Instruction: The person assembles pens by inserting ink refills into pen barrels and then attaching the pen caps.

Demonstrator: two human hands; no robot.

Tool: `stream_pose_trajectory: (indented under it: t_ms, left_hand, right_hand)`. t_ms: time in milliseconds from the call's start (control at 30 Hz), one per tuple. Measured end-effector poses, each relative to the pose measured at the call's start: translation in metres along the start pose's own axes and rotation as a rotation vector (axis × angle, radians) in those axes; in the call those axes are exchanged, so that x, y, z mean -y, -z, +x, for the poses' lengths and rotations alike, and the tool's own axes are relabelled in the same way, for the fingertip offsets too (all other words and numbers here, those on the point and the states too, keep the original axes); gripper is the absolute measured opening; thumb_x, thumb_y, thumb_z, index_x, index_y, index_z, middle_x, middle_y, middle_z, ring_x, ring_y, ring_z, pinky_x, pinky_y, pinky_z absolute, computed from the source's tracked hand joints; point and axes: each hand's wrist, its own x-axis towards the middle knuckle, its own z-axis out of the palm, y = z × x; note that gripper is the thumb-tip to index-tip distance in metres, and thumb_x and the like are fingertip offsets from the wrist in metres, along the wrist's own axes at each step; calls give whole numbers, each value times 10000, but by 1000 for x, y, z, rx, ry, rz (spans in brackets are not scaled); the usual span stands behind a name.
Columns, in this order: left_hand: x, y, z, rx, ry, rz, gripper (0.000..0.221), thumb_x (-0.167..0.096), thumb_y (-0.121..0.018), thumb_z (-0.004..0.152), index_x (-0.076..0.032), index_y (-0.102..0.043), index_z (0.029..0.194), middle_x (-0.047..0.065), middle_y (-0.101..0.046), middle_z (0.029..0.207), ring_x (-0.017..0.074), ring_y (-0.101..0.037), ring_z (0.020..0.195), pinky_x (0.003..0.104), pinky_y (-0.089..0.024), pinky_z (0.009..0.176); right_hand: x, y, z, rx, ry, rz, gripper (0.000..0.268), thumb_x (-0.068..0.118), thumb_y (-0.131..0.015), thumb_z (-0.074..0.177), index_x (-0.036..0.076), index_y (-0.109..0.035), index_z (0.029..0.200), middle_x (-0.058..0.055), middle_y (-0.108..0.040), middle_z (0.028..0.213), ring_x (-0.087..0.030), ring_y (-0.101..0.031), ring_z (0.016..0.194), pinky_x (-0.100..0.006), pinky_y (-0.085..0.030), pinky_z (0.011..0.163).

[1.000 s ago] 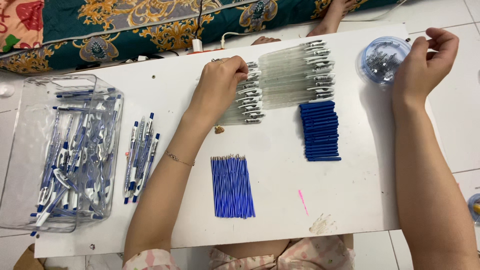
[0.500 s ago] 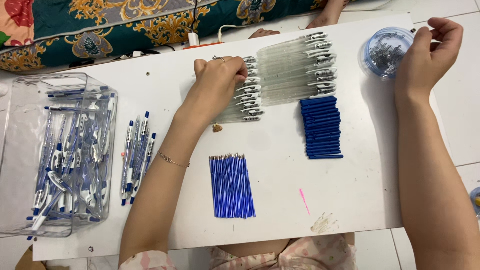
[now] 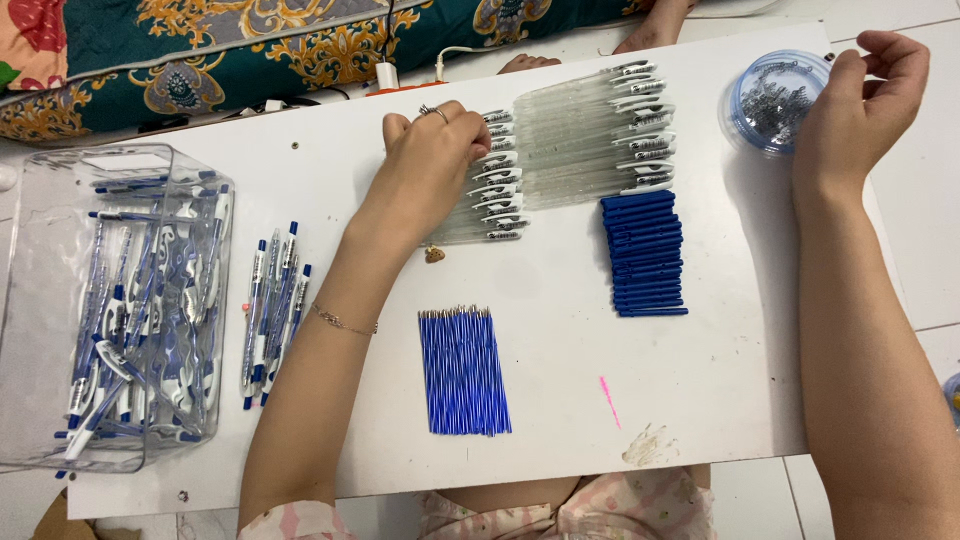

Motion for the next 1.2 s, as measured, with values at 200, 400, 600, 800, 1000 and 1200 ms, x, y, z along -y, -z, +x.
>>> stream_pose_trajectory:
  t_ms: [200,400,600,800,1000,1200]
  left_hand:
    - [-30,90,-39,-49,93,140,338,145,-458,815,-64,-653,995,104,-643,996,356,-604,876,506,-340,811]
    - [-50,90,-153,201,572,752,317,-400,-678,966,-111,-709,1091,73,-719,1053,293,-736,892,443,-564,698]
    - [-46,50,-218,-160,604,533,158,-103,-728,941,-87,-693,1095,103,-653,1170,381,-649,1006,508,-541,795]
    - [-35,40,-212,-237,540,586,255,-4,-658,906,-12,-652,1161,201,-683,1068,408,-635,996,514,-522,847]
    - [-54,27,-198,-151,520,719,171,-189,-685,987,-97,-627,1118,94,-602,1012,296,-607,929,420,-522,785]
    - [-78,49,-175,-126,488,603,82,-107,-513,1080,-34,-511,1041,160,-633,1001,330,-632,859,433,-489,724]
  right_hand:
    - [35,2,-3,8,-142,-9,138,57,-575,956,95,-638,1072,-28,-584,981,-140,-505,822,-287,-459,781]
    - [11,3,2,-25,0,17,161,-21,-587,930,40,-640,1070,-69,-605,997,-174,-554,871,-322,-446,760]
    - [27,19,7,-62,-38,-24,177,-28,-588,927,76,-643,1060,-43,-609,1009,-157,-532,846,-316,-439,750]
    - [101,14,-10,139,11,-18,214,-59,-529,947,35,-597,1127,-90,-554,1152,-197,-571,995,-320,-454,826]
    - [197,14,-48,445,344,8,150,-147,-601,1036,-89,-599,1175,-205,-573,1082,-302,-490,886,-411,-404,827]
    - [246,16,-86,582,662,-100,65,80,-688,1000,30,-664,1034,-143,-679,926,-340,-546,775,-471,-347,746]
